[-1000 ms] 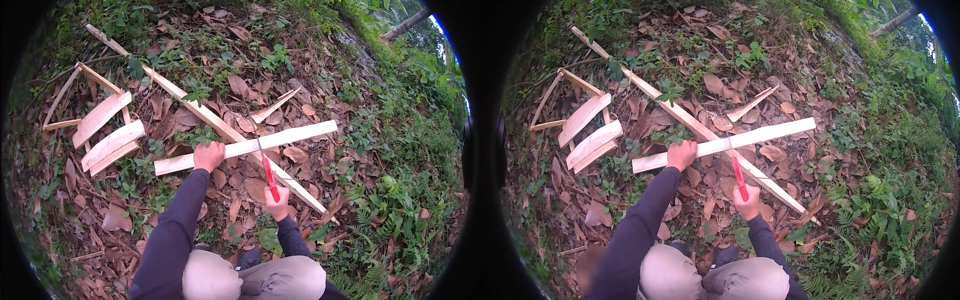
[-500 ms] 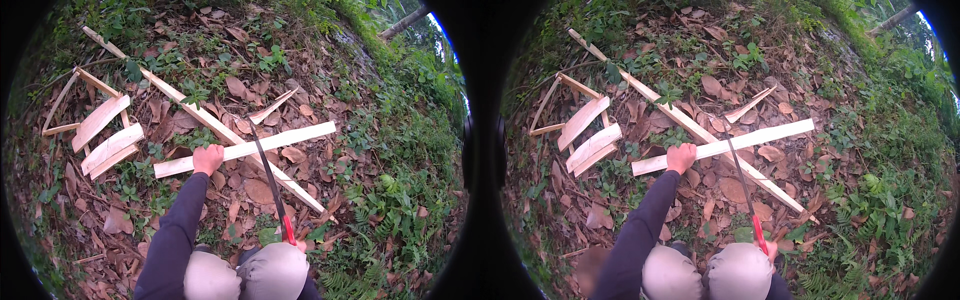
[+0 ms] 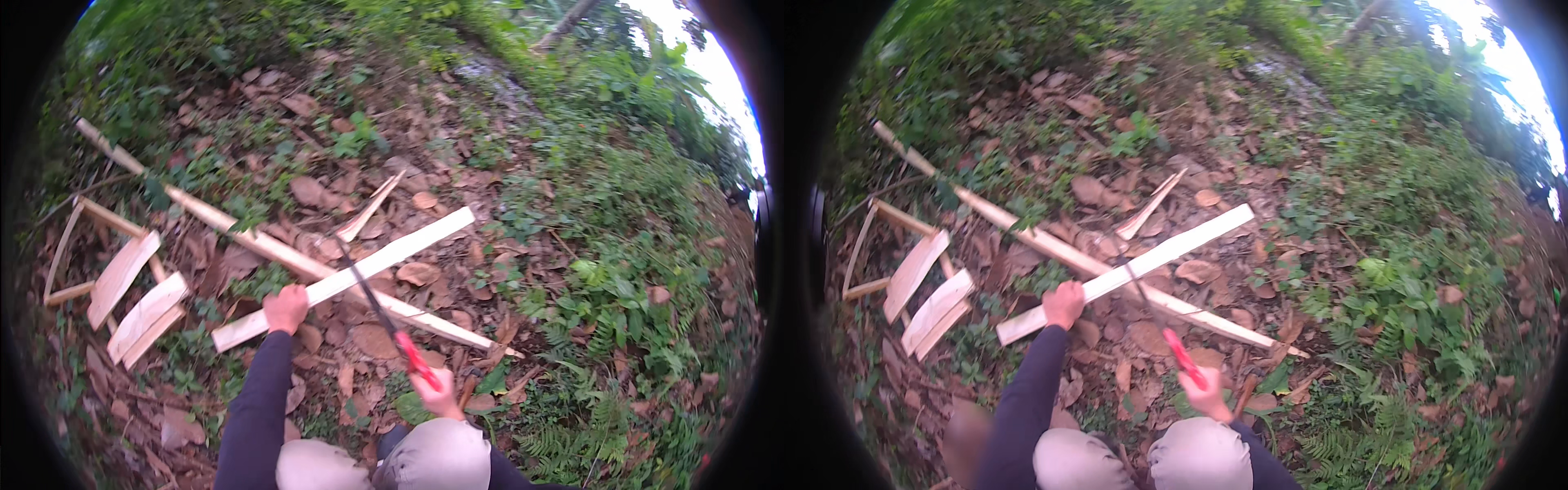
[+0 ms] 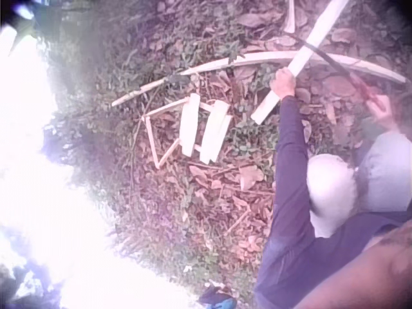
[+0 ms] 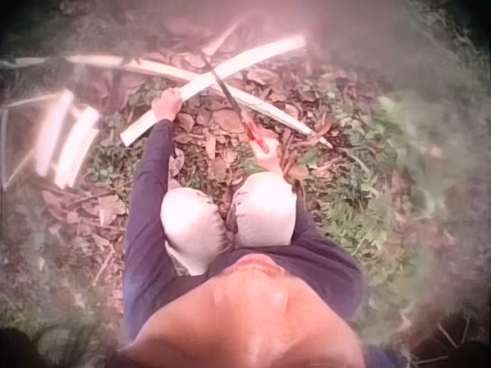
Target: The person sits on the forest floor and uses a red hand saw to cut a long piece of light-colored wood. They hold the wood steady with their left hand while sawing with their right hand, eventually cutting the piece into smaller segments.
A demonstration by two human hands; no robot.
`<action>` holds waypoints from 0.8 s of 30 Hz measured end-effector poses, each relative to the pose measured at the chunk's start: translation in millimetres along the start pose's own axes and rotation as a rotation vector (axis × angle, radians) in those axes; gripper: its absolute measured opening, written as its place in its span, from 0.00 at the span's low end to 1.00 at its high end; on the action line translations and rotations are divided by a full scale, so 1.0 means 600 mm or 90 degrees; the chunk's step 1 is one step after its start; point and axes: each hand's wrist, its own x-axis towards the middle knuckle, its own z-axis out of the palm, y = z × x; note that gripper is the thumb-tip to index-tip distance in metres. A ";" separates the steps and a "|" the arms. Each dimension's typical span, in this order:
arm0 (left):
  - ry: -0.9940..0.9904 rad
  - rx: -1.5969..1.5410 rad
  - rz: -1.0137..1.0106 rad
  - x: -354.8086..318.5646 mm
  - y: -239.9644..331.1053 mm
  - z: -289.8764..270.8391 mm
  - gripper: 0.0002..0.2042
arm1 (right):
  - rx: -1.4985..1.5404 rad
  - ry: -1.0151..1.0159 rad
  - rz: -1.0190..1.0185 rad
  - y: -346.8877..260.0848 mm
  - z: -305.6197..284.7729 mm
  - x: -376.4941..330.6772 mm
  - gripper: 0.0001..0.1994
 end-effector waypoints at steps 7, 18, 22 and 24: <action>-0.051 -0.078 -0.127 -0.002 -0.005 0.013 0.17 | 0.009 -0.014 -0.090 0.016 -0.030 -0.048 0.09; -0.093 -0.067 -0.076 -0.016 -0.012 0.003 0.21 | 0.012 -0.007 -0.153 0.020 -0.003 -0.105 0.11; -0.128 -0.109 -0.119 -0.019 -0.015 0.056 0.22 | -0.109 0.064 -0.239 0.015 0.110 0.097 0.14; 0.005 0.068 0.015 -0.012 -0.054 0.060 0.14 | -0.036 -0.006 -0.258 -0.038 0.103 0.109 0.13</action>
